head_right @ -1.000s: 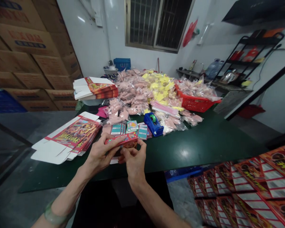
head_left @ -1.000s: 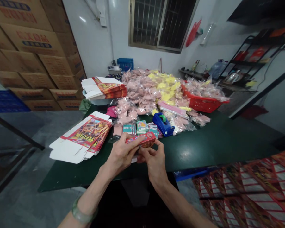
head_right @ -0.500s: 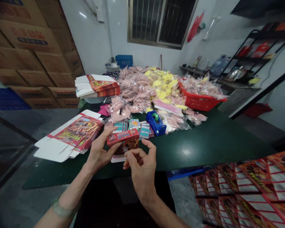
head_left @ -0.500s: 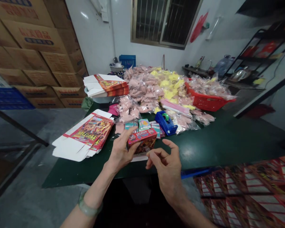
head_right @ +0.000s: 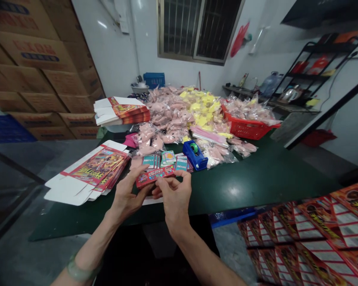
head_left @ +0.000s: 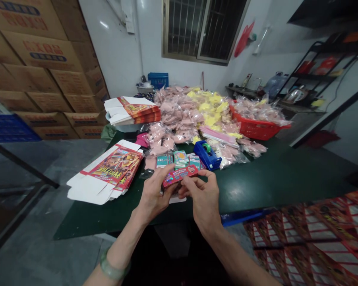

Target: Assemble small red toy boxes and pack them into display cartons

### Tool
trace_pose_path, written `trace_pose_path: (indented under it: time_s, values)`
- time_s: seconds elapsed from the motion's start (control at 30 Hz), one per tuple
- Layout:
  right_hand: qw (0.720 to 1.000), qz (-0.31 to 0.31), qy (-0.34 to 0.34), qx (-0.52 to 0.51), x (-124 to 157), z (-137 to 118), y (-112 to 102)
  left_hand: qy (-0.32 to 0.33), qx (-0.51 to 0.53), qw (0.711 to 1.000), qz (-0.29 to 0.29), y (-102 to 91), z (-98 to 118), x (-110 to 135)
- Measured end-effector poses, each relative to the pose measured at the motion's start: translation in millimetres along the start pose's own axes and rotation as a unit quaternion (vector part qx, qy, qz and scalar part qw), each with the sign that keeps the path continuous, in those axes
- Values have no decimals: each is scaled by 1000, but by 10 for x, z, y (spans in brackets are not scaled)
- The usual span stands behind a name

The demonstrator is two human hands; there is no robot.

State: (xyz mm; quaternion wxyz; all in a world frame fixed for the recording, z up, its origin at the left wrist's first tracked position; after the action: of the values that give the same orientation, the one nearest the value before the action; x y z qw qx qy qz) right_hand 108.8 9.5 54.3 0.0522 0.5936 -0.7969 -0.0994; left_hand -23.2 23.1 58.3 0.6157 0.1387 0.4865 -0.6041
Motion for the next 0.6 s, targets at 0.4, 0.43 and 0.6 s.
trace_pose_path:
  time_s: [0.4,0.43,0.6]
  values:
    - [999,-7,20,43,-48,-7,-22,48,-37,993,-97,40,-39,87]
    - [998,-11,17,53,-60,6,-27,47,-31,993,-101,40,-38,71]
    - [997,-30,-19,63,-75,33,-46,23,35,995,-93,-8,20,-44]
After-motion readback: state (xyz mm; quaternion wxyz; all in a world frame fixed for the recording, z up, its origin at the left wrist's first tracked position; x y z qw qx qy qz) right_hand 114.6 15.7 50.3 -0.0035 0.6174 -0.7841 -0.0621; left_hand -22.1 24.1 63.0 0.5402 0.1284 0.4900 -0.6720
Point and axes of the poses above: each hand's wrist, its own x-axis away from the middle knuckle, its own y-axis out of the palm, z = x × y, the point moved 4 cm from there along -x, towards the middle knuckle, and after that the axes turned 8 degrees about x, right-handed, at the moved point
